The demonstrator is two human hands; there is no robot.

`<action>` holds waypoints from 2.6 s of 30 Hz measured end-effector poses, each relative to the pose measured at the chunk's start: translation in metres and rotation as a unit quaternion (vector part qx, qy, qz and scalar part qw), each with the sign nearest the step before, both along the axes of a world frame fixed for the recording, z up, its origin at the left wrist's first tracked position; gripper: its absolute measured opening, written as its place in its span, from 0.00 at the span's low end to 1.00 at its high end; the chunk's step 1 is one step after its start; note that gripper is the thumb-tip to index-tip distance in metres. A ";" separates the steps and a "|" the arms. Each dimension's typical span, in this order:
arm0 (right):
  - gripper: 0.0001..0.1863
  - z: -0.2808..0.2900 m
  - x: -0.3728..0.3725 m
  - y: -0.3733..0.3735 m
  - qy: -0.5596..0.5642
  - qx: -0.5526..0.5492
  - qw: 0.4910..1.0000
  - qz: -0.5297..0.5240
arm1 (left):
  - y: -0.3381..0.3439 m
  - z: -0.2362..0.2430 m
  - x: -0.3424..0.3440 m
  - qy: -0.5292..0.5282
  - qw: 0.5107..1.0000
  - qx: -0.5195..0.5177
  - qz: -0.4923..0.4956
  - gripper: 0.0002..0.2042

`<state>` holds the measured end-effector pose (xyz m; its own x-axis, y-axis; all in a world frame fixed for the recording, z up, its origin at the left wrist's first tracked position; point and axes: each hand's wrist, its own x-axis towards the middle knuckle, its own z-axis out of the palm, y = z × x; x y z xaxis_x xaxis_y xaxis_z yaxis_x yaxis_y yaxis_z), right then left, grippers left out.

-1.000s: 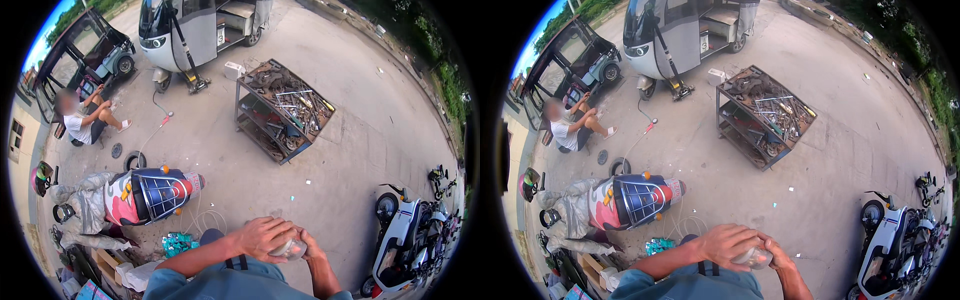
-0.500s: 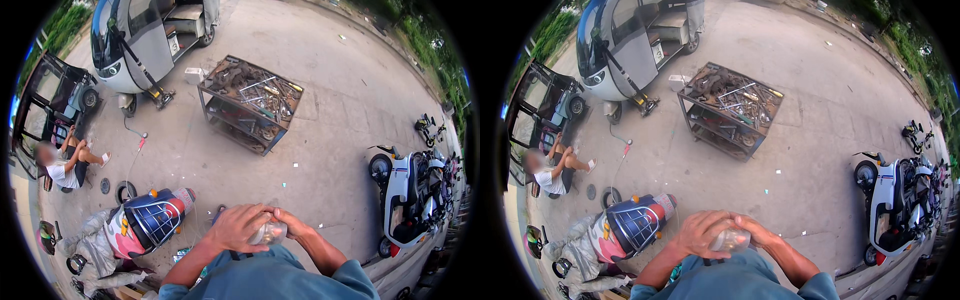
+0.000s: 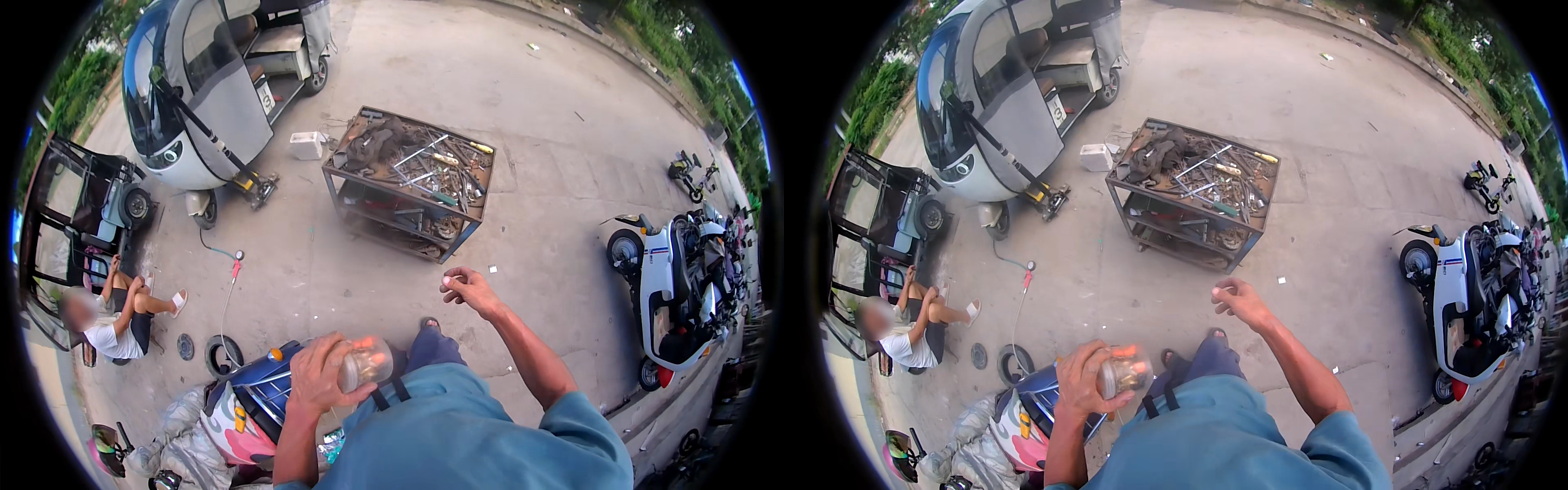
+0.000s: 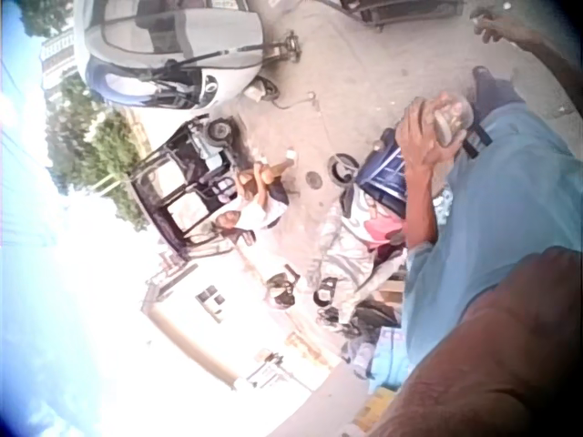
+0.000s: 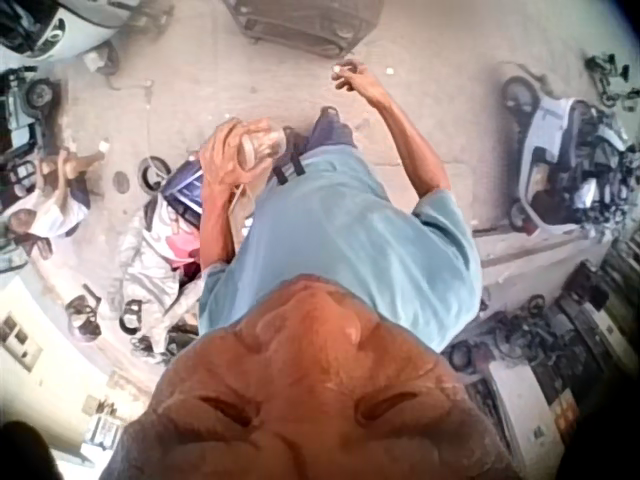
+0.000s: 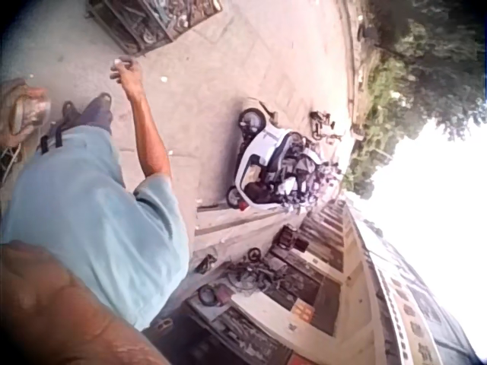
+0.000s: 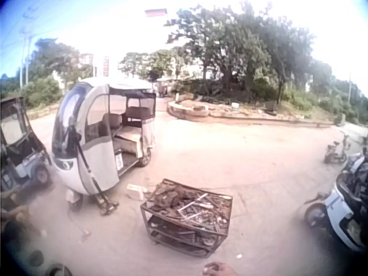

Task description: The person removes a tire from a small vehicle wheel using pliers and a metal prying tool, then cleans the rim and reapplies the tire by prying the bead back over the rim.

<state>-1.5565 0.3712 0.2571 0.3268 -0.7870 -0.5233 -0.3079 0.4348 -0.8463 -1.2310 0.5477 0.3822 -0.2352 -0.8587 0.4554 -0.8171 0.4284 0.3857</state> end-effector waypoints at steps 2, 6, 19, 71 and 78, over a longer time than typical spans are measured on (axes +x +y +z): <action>0.24 -0.034 -0.010 -0.039 0.027 0.010 0.998 -0.061 | 0.011 -0.007 0.028 -0.022 0.999 -0.004 0.048 0.36; 0.18 -0.104 -0.015 -0.120 0.069 0.028 0.984 -0.160 | 0.047 -0.023 0.071 -0.035 0.985 0.040 0.166 0.41; 0.17 -0.270 -0.036 -0.293 0.454 -0.173 0.874 0.001 | 0.001 -0.026 0.095 0.024 0.900 0.126 0.416 0.35; 0.13 0.104 0.597 -0.427 -0.192 0.007 0.977 -0.097 | -0.060 -0.067 0.446 0.091 0.714 0.126 0.683 0.33; 0.17 0.063 0.820 -0.384 -0.141 0.020 0.957 0.255 | -0.076 -0.083 0.543 0.115 0.621 0.080 0.771 0.30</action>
<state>-0.7368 -0.0132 0.3204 0.7950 -0.4697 -0.3838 -0.2501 0.3225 -0.9129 -0.6883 0.4721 0.2995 0.9785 -0.0208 0.2050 -0.1241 -0.8537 0.5058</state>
